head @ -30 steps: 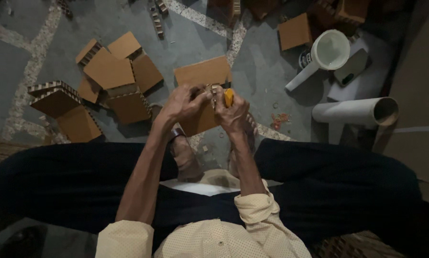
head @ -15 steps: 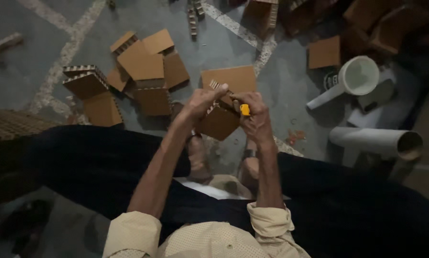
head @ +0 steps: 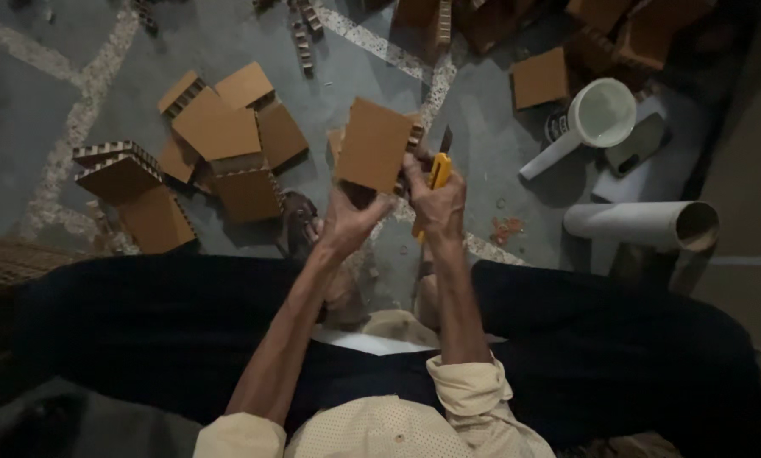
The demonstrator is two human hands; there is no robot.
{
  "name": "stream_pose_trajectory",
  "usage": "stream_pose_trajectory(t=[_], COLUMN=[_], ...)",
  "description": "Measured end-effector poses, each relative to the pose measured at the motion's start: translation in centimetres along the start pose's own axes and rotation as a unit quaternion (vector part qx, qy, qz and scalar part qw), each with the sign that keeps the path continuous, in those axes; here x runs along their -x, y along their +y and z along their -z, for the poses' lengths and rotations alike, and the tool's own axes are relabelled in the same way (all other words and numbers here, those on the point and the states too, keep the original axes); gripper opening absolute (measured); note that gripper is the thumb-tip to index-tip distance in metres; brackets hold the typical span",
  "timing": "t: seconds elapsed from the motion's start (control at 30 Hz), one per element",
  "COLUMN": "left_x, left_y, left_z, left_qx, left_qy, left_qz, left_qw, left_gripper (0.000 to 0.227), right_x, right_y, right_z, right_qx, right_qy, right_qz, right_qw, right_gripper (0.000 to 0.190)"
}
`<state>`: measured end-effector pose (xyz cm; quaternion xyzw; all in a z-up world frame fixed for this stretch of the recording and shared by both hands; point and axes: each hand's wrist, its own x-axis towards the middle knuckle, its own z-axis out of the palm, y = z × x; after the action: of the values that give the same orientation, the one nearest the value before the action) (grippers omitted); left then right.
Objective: The person sits on the floor and uses a yellow utility knife to cut rectangular pieces of corrugated cardboard. They repeatedly score and snap the cardboard into smaller pieces, stacking the cut pieces to the side.
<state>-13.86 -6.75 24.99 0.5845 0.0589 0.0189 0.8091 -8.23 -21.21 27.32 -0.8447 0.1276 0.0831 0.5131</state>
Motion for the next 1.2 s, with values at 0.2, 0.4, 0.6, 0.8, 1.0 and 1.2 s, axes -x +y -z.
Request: stream_pose_trajectory(t=[0.2, 0.4, 0.6, 0.8, 1.0, 1.2], left_x=[0.2, -0.2, 0.4, 0.3, 0.6, 0.5], left_y=[5.5, 6.3, 5.8, 6.0, 6.0, 6.2], left_z=[3.8, 3.1, 3.0, 2.1, 2.6, 5.0], left_qx=[0.114, -0.199, -0.234, -0.294, -0.260, -0.234], left_qy=[-0.117, -0.146, -0.190, -0.161, -0.152, -0.085], left_qz=[0.153, 0.118, -0.011, 0.020, 0.040, 0.056], left_qw=[0.975, 0.962, 0.953, 0.942, 0.953, 0.967], left_gripper=[0.042, 0.030, 0.037, 0.030, 0.032, 0.046], right_x=[0.6, 2.8, 2.1, 1.0, -2.9, -6.5], right_y=[-1.7, -4.3, -2.9, 0.9, 5.0, 9.3], right_z=[4.1, 3.4, 2.8, 0.7, 1.6, 5.1], right_qx=[0.022, 0.080, 0.068, 0.135, -0.056, 0.404], right_qy=[-0.134, -0.126, -0.095, -0.003, 0.143, -0.103], right_qz=[0.217, 0.378, 0.394, 0.476, 0.036, -0.084], right_qw=[0.967, 0.914, 0.912, 0.869, 0.987, 0.905], right_gripper=[0.023, 0.030, 0.023, 0.026, 0.045, 0.055])
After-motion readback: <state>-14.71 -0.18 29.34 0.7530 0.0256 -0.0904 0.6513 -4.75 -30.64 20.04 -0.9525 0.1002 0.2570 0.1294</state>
